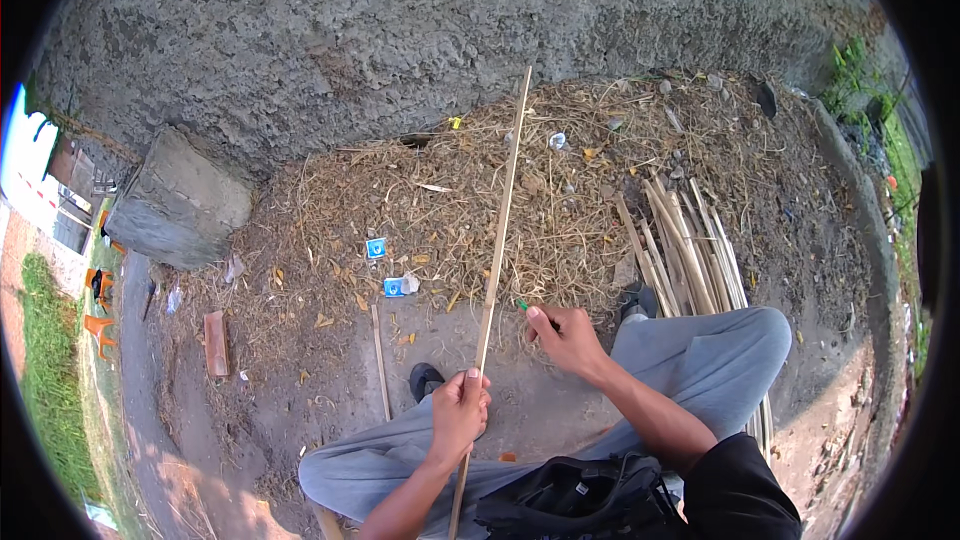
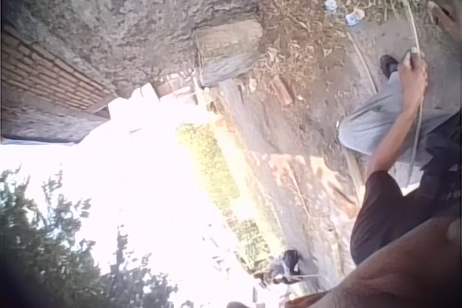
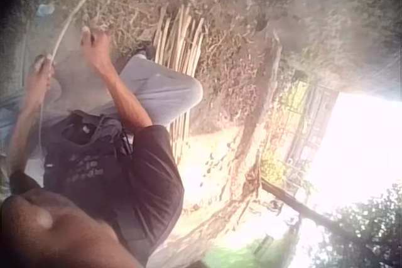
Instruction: The person trims and whittles a long bamboo stick using a utility knife, peeling off thin shavings along its length and turning the stick by hand.
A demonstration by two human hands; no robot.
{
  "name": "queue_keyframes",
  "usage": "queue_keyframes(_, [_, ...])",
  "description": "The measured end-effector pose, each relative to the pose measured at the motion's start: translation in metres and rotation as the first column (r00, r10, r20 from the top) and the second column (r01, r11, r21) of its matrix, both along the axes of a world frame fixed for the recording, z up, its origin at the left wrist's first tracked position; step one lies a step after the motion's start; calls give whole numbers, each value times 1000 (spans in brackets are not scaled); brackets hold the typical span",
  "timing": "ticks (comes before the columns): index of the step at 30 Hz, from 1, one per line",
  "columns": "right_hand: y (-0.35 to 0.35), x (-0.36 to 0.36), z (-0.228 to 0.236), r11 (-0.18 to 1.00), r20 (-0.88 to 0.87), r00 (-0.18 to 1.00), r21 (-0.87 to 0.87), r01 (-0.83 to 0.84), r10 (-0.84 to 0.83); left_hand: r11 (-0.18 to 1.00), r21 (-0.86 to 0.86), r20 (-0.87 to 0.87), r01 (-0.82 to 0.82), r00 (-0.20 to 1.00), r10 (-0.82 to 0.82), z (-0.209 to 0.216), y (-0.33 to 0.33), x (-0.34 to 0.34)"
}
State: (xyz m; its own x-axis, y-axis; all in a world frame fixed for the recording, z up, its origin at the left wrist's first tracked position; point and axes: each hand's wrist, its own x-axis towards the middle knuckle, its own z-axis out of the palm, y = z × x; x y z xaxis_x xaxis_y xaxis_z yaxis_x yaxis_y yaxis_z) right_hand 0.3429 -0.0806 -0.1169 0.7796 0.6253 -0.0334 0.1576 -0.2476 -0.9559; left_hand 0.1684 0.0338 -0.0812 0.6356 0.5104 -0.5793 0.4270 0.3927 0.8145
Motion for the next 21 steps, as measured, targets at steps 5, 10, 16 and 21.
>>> queue_keyframes(5, [-1,-1,5,998,-227,973,-14,-56,51,999,40,16,16,1000,-16,1,-3,-3])
queue_keyframes(10, [-5,5,25,973,-5,992,-192,-126,127,999,-40,17,23,1000,-23,2,2,-6])
queue_keyframes(16, [-5,-4,16,997,470,881,-81,-7,45,956,-286,67,64,997,-46,6,6,-3])
queue_keyframes(21, [-5,-9,14,992,518,849,-115,-52,104,916,-398,75,58,997,-31,6,8,-3])
